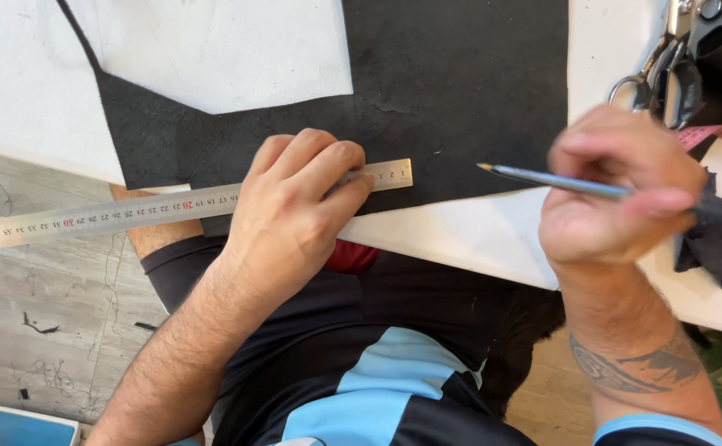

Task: Measuring and marking leather pieces with a ruler and pencil on a workshop table for preparation.

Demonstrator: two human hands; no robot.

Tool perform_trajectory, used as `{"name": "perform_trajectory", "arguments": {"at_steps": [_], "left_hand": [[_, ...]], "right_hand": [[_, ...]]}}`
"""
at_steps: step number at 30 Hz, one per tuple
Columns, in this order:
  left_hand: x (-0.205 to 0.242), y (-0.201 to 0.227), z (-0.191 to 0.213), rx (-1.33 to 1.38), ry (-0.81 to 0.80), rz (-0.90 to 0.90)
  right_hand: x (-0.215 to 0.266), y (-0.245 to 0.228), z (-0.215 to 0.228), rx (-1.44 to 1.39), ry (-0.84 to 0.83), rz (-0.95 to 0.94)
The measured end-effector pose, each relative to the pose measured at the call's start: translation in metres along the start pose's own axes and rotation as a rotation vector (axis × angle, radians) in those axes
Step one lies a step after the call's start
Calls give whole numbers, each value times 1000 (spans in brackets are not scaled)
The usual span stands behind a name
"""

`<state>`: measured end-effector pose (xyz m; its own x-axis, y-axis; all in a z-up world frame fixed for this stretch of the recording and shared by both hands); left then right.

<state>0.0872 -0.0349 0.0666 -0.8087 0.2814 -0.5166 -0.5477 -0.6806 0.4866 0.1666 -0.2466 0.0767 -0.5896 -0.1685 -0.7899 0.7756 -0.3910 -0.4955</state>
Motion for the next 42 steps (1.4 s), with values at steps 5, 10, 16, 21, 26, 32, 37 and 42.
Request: {"name": "perform_trajectory", "arguments": {"at_steps": [5, 10, 16, 21, 26, 32, 37, 42], "left_hand": [[-1, -1, -3, 56, -35, -32], [-2, 4, 1, 116, -52, -86], [-2, 5, 0, 62, -41, -133], [0, 3, -2, 69, -46, -125], [1, 2, -2, 69, -41, -116], [2, 2, -3, 71, -39, -113], [2, 1, -4, 72, -38, -111], [0, 2, -4, 72, -50, -112]], "right_hand": [[-4, -3, -52, -221, -550, -264], [-17, -11, -77, -238, -789, -326], [-21, -16, -97, 35, -768, 90], [-12, -18, -106, 17, -767, 116], [-9, -15, -109, 6, -766, 89], [-8, -15, -112, -17, -774, 95], [-8, -14, -111, -7, -782, 102], [-5, -16, -111, -36, -804, 124]]}}
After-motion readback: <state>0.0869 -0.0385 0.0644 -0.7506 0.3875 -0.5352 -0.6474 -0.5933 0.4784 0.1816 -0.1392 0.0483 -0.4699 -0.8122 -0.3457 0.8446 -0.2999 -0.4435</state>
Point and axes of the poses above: each hand's wrist, its own x-axis away from the middle knuckle, its own z-axis out of the back of the hand, y = z × x, the point moved 10 cm from there along -x, towards the middle knuckle, and after that the axes turned 12 degrees about x, right-handed, at the moved point
